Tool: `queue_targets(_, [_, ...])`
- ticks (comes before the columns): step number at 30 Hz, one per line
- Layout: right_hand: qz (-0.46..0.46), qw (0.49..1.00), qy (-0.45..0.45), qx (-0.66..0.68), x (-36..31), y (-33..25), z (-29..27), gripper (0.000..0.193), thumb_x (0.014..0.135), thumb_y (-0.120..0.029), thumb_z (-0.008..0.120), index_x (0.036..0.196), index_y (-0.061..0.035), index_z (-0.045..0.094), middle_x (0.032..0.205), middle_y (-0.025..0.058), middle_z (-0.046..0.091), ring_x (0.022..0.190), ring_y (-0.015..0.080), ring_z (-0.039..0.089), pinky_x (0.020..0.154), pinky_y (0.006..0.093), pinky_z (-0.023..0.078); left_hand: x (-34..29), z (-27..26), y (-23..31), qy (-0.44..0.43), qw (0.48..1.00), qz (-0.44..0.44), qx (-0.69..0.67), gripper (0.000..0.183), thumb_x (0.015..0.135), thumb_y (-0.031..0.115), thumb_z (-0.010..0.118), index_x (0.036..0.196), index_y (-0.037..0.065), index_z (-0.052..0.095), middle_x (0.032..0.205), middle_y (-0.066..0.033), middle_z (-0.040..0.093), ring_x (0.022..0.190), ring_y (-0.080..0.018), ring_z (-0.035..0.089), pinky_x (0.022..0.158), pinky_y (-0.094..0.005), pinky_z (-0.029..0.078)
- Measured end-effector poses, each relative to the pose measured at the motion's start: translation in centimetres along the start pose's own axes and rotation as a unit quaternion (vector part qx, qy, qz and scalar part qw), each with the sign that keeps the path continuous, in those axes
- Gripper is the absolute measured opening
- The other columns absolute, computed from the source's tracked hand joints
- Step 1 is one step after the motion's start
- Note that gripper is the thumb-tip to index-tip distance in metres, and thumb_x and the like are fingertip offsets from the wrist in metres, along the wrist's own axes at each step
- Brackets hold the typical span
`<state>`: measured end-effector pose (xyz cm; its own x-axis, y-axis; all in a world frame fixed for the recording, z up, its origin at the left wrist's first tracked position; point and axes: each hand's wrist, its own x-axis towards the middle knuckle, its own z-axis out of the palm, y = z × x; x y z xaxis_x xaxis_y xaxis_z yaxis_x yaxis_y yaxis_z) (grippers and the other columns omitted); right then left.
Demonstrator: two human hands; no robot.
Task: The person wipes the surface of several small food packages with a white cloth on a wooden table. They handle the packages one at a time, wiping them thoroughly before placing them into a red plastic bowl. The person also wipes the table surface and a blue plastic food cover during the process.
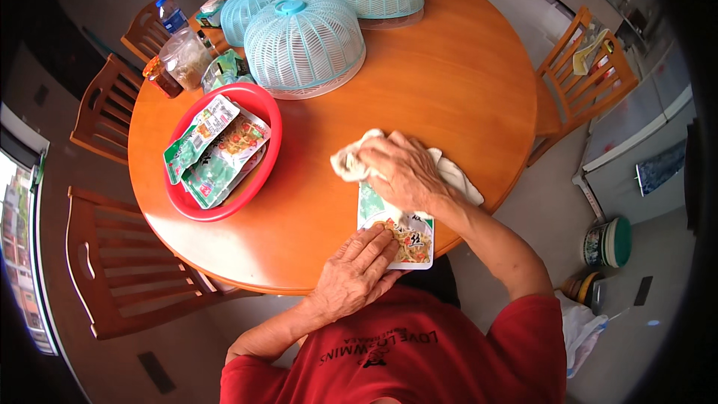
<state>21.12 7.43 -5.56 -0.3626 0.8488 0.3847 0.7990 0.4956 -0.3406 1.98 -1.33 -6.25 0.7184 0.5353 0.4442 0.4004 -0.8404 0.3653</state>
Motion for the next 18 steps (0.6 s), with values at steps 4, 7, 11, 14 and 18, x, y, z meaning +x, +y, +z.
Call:
queue_targets(4, [0.057, 0.995, 0.078, 0.011, 1.3, 1.5, 1.1, 0.025, 0.082, -0.014, 0.061, 0.104, -0.0048, 0.062, 0.108, 0.0077, 0.061, 0.095, 0.0302, 0.056, 0.085, 0.0444, 0.047, -0.2, 0.1, 0.1, -0.006, 0.999, -0.026, -0.026, 0.045, 0.081, 0.024, 0.075, 0.117, 0.001, 0.063, 0.124, -0.0121, 0.059, 0.123, -0.0305, 0.054, 0.101, -0.0413, 0.047])
queue_targets(7, [0.078, 0.986, 0.114, 0.093, 1.2, 2.4, 1.2, 0.027, 0.082, -0.017, 0.064, 0.105, -0.0037, 0.063, 0.097, 0.008, 0.064, 0.09, 0.0282, 0.059, 0.084, 0.0434, 0.047, 0.0, 0.2, 0.0, 0.009, 0.998, -0.033, -0.051, 0.044, 0.079, 0.023, 0.075, 0.115, 0.001, 0.063, 0.122, -0.0116, 0.059, 0.121, -0.0311, 0.055, 0.097, -0.0407, 0.05])
queue_targets(11, [0.152, 0.926, -0.075, 0.338, -2.2, 0.8, -2.7, 0.029, 0.083, -0.017, 0.066, 0.109, -0.0049, 0.065, 0.098, 0.006, 0.064, 0.089, 0.0233, 0.058, 0.083, 0.0408, 0.047, 0.0, 0.0, 0.0, 0.006, 0.999, -0.029, -0.026, 0.044, 0.079, 0.025, 0.076, 0.113, 0.002, 0.063, 0.121, -0.0121, 0.059, 0.119, -0.0313, 0.056, 0.095, -0.0412, 0.051])
queue_targets(14, [-0.11, 0.993, 0.007, 0.053, -5.6, -1.2, -1.8, 0.036, 0.076, -0.017, 0.067, 0.111, -0.0084, 0.069, 0.117, 0.0009, 0.062, 0.096, 0.0218, 0.055, 0.086, 0.0378, 0.044, -0.6, 0.0, 0.2, -0.022, 1.0, -0.014, -0.012, 0.044, 0.079, 0.027, 0.075, 0.113, 0.002, 0.063, 0.123, -0.0124, 0.058, 0.122, -0.031, 0.054, 0.099, -0.0425, 0.047])
queue_targets(18, [-0.064, 0.997, -0.008, 0.046, -5.9, -1.9, -1.6, 0.037, 0.077, -0.019, 0.067, 0.113, -0.0092, 0.066, 0.118, -0.0004, 0.06, 0.097, 0.0226, 0.053, 0.086, 0.0402, 0.044, -1.6, 0.2, -0.1, -0.051, 0.998, 0.019, 0.021, 0.045, 0.079, 0.03, 0.073, 0.114, 0.003, 0.062, 0.126, -0.0123, 0.056, 0.126, -0.0305, 0.05, 0.106, -0.0444, 0.042])
